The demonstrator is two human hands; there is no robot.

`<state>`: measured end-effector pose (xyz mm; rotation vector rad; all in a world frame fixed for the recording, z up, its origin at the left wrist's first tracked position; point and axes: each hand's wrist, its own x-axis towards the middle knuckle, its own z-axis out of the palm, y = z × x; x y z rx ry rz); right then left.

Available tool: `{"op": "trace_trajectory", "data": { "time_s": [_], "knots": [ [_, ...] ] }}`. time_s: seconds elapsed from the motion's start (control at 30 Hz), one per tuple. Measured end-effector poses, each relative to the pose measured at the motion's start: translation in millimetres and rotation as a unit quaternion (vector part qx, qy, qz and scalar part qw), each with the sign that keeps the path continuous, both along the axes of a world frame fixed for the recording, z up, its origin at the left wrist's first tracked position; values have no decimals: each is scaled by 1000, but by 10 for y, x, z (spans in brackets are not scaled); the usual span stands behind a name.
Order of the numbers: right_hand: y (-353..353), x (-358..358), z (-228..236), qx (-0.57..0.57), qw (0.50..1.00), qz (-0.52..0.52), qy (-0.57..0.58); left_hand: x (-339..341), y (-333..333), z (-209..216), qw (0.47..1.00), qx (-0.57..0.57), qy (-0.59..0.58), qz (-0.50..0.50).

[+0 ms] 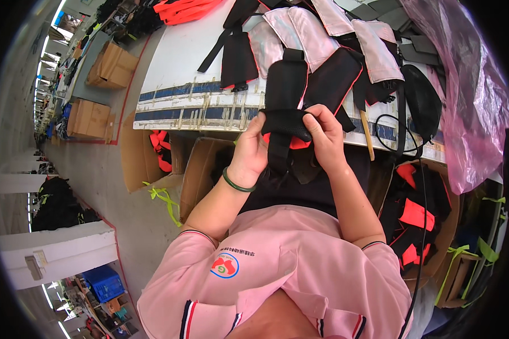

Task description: Assembling components of sports or safety gear by inserting padding and adjusting straps.

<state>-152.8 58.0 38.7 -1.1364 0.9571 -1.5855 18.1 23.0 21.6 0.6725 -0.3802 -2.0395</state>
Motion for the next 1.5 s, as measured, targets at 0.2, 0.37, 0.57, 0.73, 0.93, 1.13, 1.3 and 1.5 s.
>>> {"op": "trace_trajectory", "data": {
  "time_s": [0.2, 0.37, 0.57, 0.73, 0.93, 1.13, 1.3, 1.5],
  "knots": [
    [46, -33, -119, -26, 951, -215, 222, 58, -39, 141, 992, -73, 68, -81],
    [30, 20, 59, 74, 983, -74, -153, 74, -50, 45, 985, -139, 84, -58],
    [18, 19, 166, 104, 905, 55, -409, 80, -126, 103, 973, -221, 34, -58],
    [-85, 104, -42, 156, 895, 110, -403, 69, -167, 133, 977, -146, 149, -48],
    [103, 247, -39, 240, 894, 203, -320, -95, -163, 357, 988, -106, -29, 112],
    [217, 456, -115, 253, 899, 194, -300, -137, -116, 132, 943, -198, -174, 201],
    [191, 394, -93, 246, 954, 101, -138, -45, -297, 340, 527, -589, -572, 221],
    [251, 368, 11, 89, 966, 72, 232, 56, -350, 249, 884, -297, -323, -159]
  ]
}}
